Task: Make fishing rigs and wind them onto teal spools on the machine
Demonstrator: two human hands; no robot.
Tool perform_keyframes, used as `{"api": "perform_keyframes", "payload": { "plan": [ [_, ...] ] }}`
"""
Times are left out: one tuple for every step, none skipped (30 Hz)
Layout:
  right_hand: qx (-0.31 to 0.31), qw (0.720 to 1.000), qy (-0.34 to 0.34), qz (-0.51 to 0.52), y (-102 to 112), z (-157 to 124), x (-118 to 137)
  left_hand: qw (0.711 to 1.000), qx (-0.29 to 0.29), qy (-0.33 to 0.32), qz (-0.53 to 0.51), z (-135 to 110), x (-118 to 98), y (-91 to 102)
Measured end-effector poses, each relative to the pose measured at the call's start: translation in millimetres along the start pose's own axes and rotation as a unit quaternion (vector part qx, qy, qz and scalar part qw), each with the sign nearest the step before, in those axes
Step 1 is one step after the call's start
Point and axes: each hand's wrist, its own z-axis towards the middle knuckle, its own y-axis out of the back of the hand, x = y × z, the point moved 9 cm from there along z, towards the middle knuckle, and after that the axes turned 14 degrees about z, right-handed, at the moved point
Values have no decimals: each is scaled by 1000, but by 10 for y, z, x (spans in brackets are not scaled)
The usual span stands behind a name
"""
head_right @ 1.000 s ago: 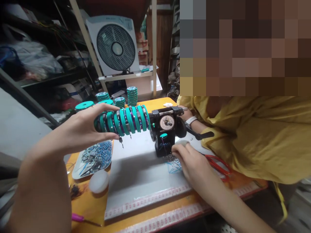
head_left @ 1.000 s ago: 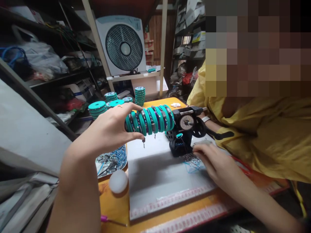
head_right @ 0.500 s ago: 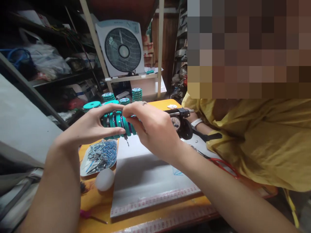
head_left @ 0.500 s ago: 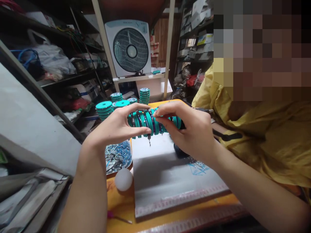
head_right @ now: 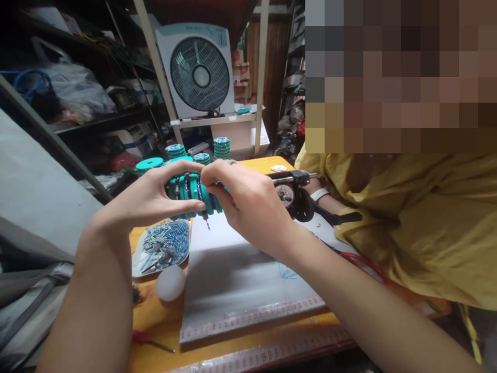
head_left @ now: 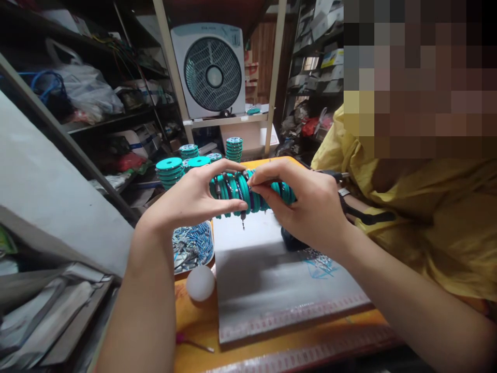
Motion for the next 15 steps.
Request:
{"api": "perform_keyframes", "payload": {
  "plan": [
    [3,1000,3,-1,-6,-2,1,1000,0,0,-1,-1,1,0],
    [7,1000,5,-4,-12,-3,1,1000,-1,0,-1,-3,2,2],
    [12,1000,5,-8,-20,-3,0,1000,-2,1,-1,-4,3,4],
    [17,1000,5,-12,-27,-3,0,1000,-3,1,-2,-5,3,7],
    [21,1000,6,-15,-32,-2,3,1000,-3,1,-2,-5,4,9],
    [25,1000,7,-16,-34,1,8,1000,-4,1,-4,-3,4,10],
    [28,999,9,-16,-36,3,15,1000,-3,1,-5,-2,4,9],
    [30,999,12,-14,-35,6,23,1000,-3,-1,-6,1,3,8],
    [32,999,14,-11,-33,9,30,1000,-3,-3,-7,3,1,7],
    [35,999,16,-8,-34,10,33,1000,-6,-6,-8,4,-1,10],
    [40,999,14,-5,-35,10,29,1000,-9,-8,-11,5,-1,14],
    [43,999,11,-4,-34,8,19,1000,-13,-10,-13,5,-1,18],
    [45,999,6,-3,-30,5,4,1000,-16,-9,-15,4,2,22],
    [45,999,-1,-1,-23,1,-13,1000,-16,-7,-17,2,7,22],
    [44,999,-7,1,-15,-4,-29,1000,-14,-4,-17,1,12,17]
  ]
}}
